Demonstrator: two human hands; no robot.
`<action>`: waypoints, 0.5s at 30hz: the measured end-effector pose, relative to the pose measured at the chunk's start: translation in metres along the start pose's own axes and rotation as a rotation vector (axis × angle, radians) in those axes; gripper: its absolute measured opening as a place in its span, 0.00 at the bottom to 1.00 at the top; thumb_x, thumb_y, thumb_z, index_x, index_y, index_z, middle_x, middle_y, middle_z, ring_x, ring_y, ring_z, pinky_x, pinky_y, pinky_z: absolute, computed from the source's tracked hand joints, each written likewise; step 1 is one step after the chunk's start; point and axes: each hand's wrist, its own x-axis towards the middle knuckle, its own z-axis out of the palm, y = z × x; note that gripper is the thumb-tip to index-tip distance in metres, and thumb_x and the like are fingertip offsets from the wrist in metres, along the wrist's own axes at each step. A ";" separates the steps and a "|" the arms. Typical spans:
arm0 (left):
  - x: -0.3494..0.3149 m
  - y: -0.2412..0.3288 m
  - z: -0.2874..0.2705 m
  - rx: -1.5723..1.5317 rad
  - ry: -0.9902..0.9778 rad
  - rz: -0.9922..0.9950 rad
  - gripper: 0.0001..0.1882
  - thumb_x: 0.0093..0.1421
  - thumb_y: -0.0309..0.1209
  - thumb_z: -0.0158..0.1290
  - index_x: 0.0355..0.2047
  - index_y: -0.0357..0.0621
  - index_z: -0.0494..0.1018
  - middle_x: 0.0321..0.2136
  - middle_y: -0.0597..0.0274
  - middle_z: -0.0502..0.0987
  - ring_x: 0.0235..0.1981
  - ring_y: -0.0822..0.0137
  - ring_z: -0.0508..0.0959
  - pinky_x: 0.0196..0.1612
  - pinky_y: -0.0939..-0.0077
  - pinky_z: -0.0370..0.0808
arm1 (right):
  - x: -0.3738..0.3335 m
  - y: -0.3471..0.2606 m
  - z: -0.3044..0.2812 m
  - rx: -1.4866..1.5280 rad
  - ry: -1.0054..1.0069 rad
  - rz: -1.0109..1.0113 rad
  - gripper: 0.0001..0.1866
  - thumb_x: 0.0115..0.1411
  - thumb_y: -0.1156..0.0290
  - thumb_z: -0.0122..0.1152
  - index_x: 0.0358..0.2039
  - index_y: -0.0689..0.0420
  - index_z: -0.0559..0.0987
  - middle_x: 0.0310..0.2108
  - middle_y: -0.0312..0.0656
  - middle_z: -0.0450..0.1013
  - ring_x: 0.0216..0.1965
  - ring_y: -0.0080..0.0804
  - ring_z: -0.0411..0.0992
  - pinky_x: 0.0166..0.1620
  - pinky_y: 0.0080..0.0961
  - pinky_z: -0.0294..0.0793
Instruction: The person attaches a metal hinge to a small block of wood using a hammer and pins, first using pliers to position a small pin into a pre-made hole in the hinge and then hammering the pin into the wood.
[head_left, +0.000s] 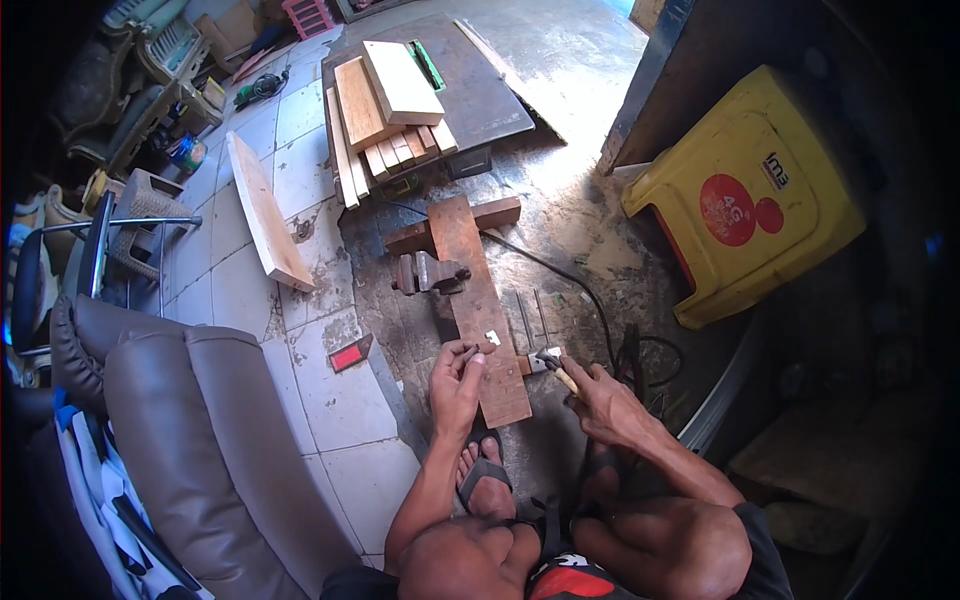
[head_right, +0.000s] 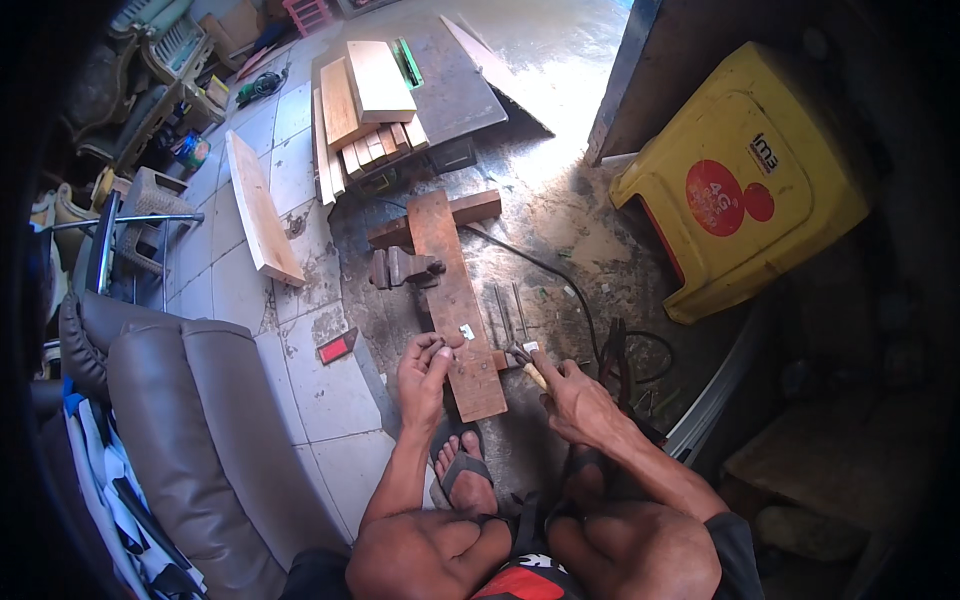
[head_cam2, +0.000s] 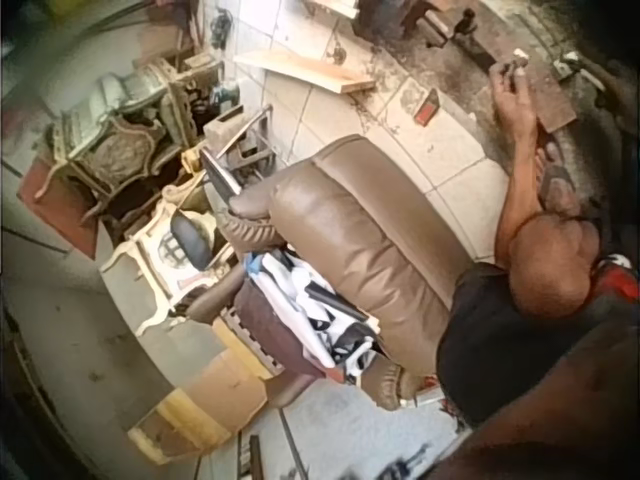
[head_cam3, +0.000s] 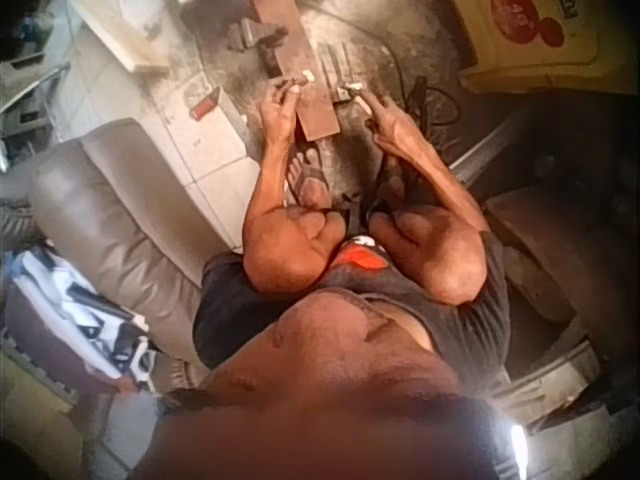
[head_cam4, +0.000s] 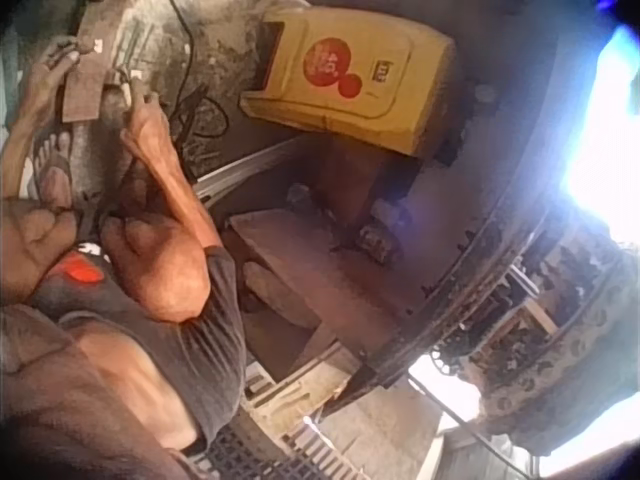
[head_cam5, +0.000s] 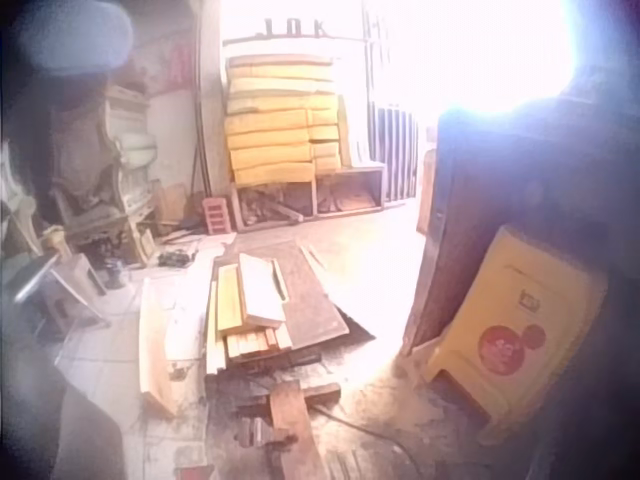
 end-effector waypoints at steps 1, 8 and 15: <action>0.005 -0.010 0.002 0.053 0.009 0.064 0.10 0.69 0.23 0.56 0.49 0.38 0.75 0.48 0.52 0.83 0.55 0.62 0.80 0.60 0.68 0.74 | -0.001 0.004 0.000 0.034 0.014 -0.012 0.38 0.67 0.68 0.62 0.74 0.48 0.60 0.43 0.57 0.70 0.44 0.60 0.75 0.48 0.51 0.74; 0.015 -0.063 -0.014 0.370 0.138 0.339 0.07 0.65 0.23 0.61 0.43 0.36 0.82 0.50 0.51 0.84 0.61 0.54 0.78 0.64 0.62 0.72 | 0.011 -0.020 0.010 0.172 0.067 -0.234 0.34 0.67 0.71 0.61 0.72 0.54 0.62 0.47 0.60 0.73 0.48 0.61 0.75 0.51 0.49 0.75; 0.013 -0.063 -0.006 0.195 0.220 0.154 0.11 0.62 0.19 0.61 0.46 0.34 0.83 0.50 0.48 0.85 0.50 0.64 0.83 0.53 0.70 0.78 | 0.030 -0.045 0.039 0.221 0.194 -0.388 0.28 0.65 0.76 0.57 0.65 0.59 0.63 0.46 0.64 0.73 0.47 0.70 0.74 0.45 0.55 0.77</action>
